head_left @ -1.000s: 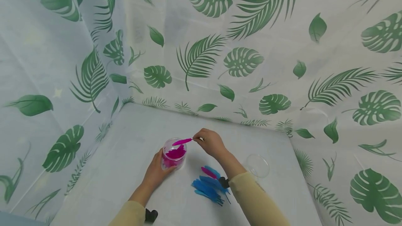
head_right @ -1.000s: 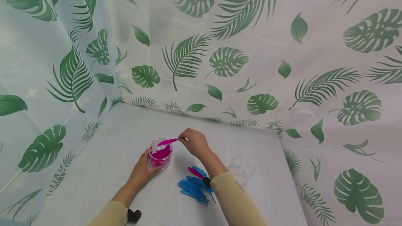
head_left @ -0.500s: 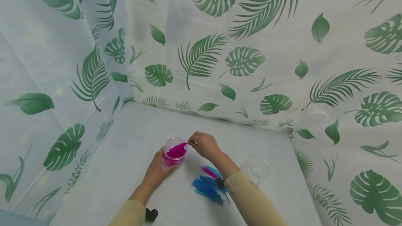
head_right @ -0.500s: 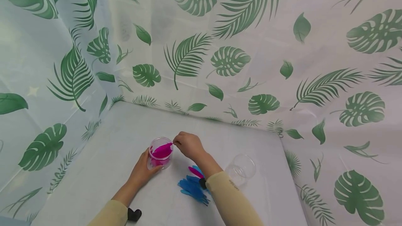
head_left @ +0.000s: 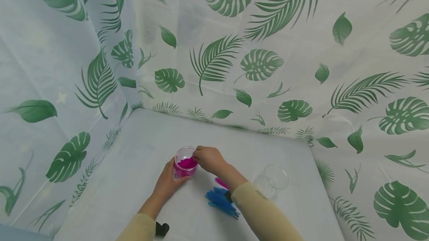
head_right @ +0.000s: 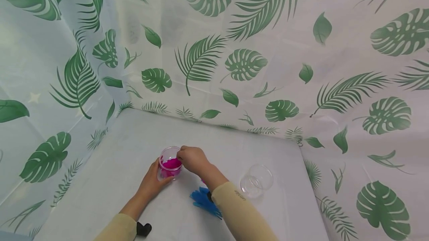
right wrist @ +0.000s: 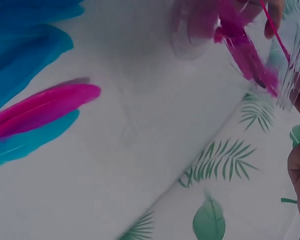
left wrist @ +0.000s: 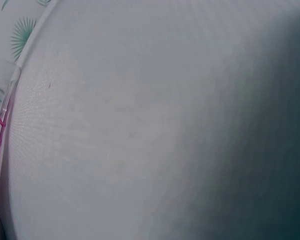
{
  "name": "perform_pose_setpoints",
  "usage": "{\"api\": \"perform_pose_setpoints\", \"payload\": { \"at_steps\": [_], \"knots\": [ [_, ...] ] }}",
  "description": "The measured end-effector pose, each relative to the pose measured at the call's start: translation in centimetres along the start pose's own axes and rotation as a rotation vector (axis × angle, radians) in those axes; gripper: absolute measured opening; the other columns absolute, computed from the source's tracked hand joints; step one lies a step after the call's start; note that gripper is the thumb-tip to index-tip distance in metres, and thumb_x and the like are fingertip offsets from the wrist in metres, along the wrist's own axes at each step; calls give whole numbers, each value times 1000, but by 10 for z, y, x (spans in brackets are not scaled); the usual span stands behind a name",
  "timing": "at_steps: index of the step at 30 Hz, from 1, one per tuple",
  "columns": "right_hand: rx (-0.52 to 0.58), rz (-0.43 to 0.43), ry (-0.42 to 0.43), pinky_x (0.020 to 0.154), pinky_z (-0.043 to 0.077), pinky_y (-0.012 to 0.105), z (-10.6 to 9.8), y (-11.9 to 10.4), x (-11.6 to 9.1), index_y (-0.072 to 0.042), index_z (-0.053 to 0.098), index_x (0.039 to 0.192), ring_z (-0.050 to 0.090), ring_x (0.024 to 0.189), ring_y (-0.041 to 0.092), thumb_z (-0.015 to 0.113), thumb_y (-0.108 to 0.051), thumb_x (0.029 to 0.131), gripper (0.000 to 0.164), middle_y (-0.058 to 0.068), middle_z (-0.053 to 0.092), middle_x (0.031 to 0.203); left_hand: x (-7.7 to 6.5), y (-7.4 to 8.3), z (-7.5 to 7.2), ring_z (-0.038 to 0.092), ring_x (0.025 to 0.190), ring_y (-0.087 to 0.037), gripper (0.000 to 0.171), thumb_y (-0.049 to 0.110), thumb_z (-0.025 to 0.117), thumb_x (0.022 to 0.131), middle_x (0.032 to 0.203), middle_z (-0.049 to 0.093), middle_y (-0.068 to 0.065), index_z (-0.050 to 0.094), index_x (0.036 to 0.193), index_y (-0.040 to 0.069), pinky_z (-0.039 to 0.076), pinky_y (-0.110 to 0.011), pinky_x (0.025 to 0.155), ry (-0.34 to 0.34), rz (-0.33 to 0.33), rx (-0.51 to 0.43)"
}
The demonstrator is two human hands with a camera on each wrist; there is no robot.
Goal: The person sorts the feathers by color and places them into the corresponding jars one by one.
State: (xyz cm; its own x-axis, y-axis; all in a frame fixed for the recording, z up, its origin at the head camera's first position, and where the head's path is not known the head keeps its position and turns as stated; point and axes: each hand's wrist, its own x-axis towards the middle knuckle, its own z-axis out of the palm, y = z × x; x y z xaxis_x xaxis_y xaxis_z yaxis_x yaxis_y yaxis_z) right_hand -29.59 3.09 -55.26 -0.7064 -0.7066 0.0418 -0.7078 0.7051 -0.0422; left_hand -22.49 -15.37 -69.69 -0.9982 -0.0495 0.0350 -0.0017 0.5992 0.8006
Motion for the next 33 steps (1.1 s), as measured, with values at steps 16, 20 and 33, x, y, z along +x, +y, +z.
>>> {"api": "perform_pose_setpoints", "payload": {
  "at_steps": [16,20,33],
  "knots": [
    [-33,91,-115,64,50,22,-13,-10,5,-26,76,99,60,74,6,66,-28,95,12,-10,65,87,0,4,1,43,140,-35,104,57,78,76,151,43,-11,23,155,19,42,-56,108,0,5,19],
    [43,155,-18,76,57,29,-24,9,-10,-25,76,104,67,87,9,66,-29,95,14,-9,70,96,-1,3,1,42,141,-36,103,57,78,77,151,42,-12,23,155,19,41,-58,108,4,3,12],
    [280,536,-15,81,56,40,19,69,-118,-20,74,99,65,90,16,70,-28,91,11,-5,69,92,1,-2,1,37,144,-38,106,61,75,77,154,38,-14,20,156,16,37,-58,111,-15,-3,6]
  ]
}}
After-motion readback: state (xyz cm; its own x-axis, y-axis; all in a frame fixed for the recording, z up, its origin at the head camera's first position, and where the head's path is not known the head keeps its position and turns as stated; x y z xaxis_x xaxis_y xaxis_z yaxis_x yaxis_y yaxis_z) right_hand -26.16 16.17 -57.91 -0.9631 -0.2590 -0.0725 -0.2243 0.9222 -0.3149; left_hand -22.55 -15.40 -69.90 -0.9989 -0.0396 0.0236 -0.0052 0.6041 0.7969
